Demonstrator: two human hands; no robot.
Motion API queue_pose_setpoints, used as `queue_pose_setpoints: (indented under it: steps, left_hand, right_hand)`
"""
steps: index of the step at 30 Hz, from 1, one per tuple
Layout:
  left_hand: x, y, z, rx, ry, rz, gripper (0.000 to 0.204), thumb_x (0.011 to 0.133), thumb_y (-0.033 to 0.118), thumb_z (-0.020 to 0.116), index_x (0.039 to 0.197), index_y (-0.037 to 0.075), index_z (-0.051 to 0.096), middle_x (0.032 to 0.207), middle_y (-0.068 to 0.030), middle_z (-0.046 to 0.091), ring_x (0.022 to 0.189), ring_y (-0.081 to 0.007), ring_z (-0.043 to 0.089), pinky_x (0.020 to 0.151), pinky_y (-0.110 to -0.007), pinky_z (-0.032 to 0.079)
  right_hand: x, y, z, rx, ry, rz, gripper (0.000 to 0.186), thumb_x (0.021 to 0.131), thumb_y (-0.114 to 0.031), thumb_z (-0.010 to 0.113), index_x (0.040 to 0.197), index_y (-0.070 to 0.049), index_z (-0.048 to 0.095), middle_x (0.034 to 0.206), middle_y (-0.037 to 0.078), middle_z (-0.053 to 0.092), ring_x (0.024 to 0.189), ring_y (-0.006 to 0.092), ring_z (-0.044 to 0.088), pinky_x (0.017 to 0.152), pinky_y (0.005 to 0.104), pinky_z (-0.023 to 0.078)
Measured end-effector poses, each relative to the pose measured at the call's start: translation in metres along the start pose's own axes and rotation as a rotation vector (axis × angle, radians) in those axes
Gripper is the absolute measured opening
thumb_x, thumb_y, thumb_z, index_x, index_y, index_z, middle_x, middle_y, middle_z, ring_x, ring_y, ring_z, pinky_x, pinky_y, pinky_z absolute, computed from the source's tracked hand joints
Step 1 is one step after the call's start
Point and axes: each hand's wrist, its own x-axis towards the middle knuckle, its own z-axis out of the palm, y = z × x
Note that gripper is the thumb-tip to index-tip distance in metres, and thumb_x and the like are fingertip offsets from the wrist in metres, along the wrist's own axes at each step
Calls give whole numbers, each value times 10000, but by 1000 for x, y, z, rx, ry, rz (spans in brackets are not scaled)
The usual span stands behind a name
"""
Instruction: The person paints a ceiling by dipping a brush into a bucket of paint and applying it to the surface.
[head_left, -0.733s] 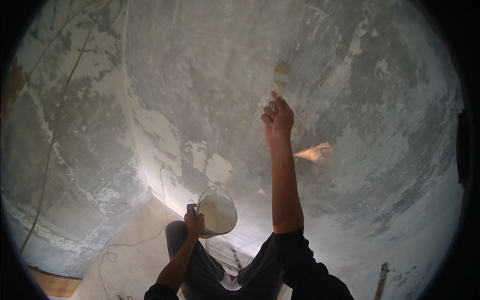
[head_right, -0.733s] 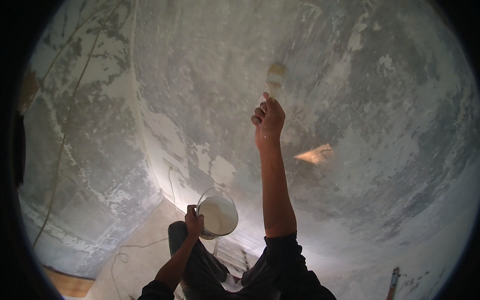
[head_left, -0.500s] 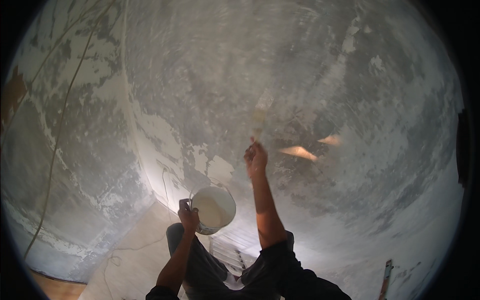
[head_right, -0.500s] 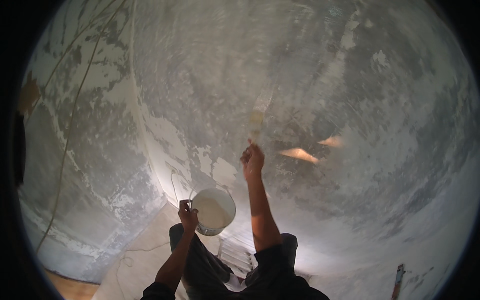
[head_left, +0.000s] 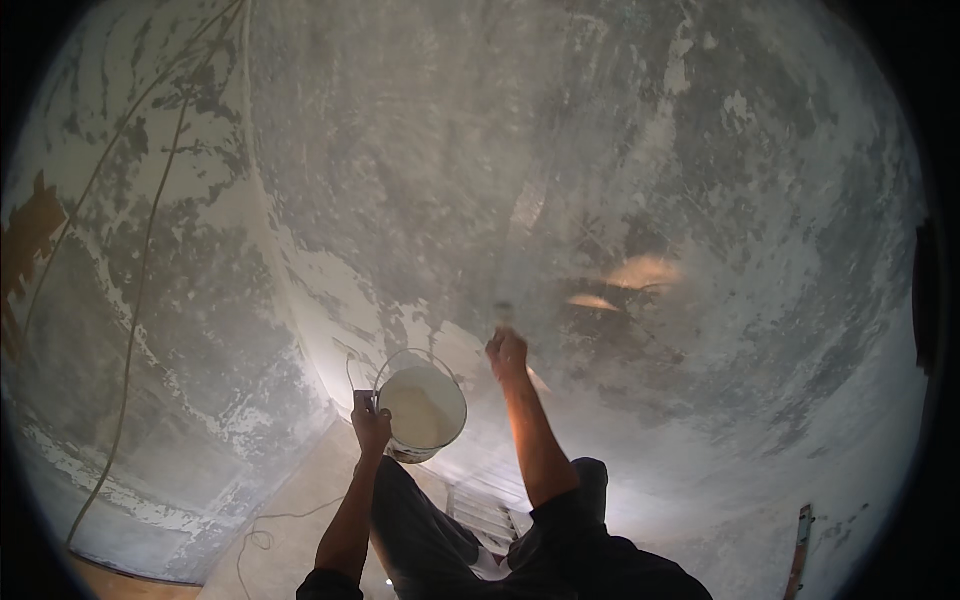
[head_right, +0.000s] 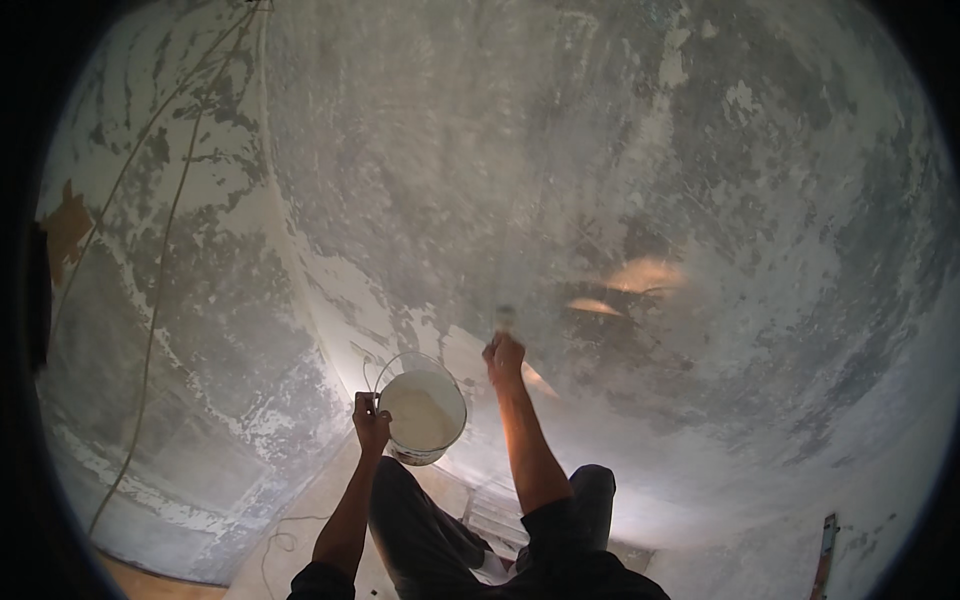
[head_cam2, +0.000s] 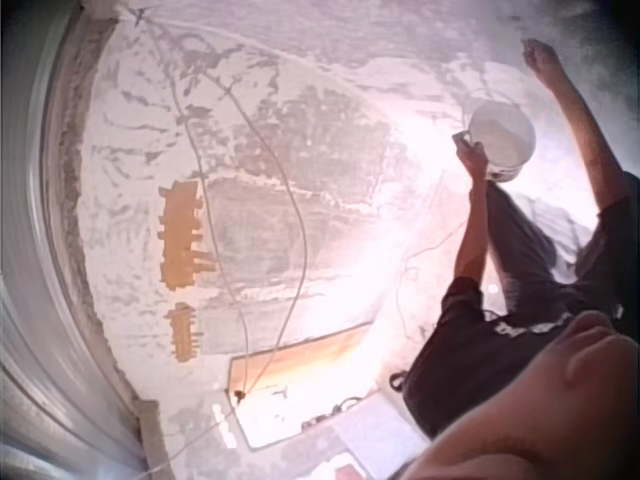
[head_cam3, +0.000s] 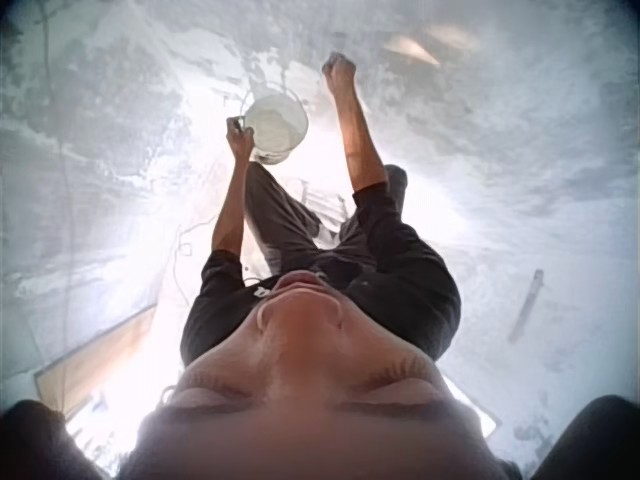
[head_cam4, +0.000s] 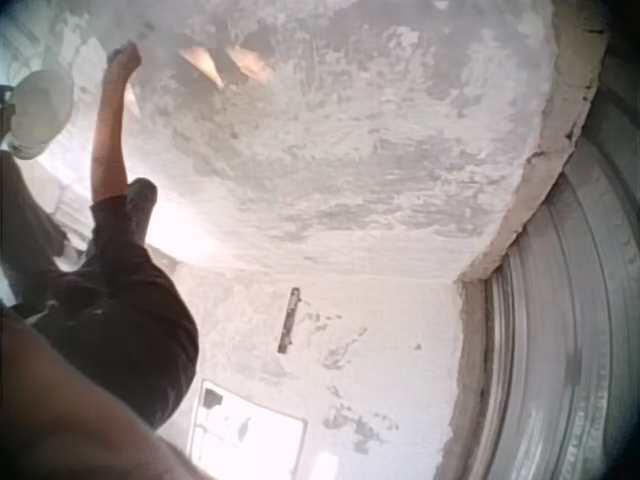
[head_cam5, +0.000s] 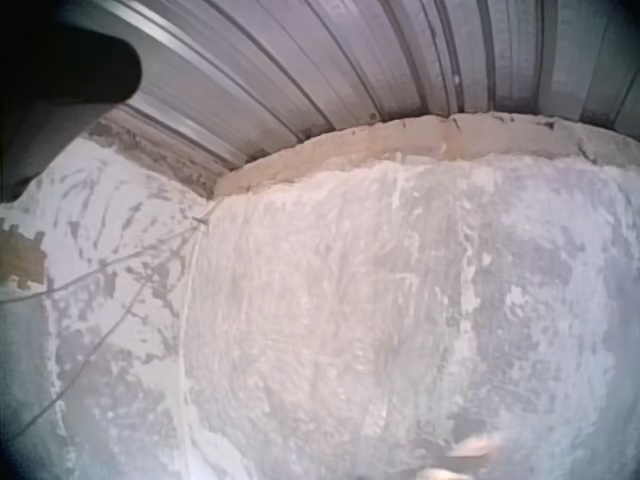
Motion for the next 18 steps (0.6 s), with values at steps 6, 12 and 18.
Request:
queue_pose_setpoints:
  steps: [6, 12, 18]
  left_hand:
    - [-16, -21, 20, -60, 2, 77, 333, 581, -20, 534, 911, 19, 514, 639, -16, 391, 558, -123, 340, 493, -285, 310]
    - [-42, -42, 38, -47, -1, 40, 317, 602, -17, 555, 915, 21, 515, 623, -64, 439, 541, -186, 413, 507, -346, 371]
    - [-42, -45, 34, -12, -36, 13, 335, 608, -17, 557, 937, 27, 519, 615, -74, 446, 533, -197, 422, 505, -357, 372]
  right_hand:
    - [-64, -105, 94, -201, -220, -274, 232, 941, -181, 527, 1114, -29, 558, 633, -58, 330, 489, 47, 307, 411, 216, 238]
    - [-19, -52, 4, -55, -142, -203, 337, 953, -309, 550, 1158, -42, 558, 618, -69, 303, 476, 44, 291, 414, 214, 237]
    - [-4, 78, -99, 141, 257, 152, 228, 960, -243, 495, 1074, -48, 530, 583, -40, 312, 407, 74, 254, 346, 228, 200]
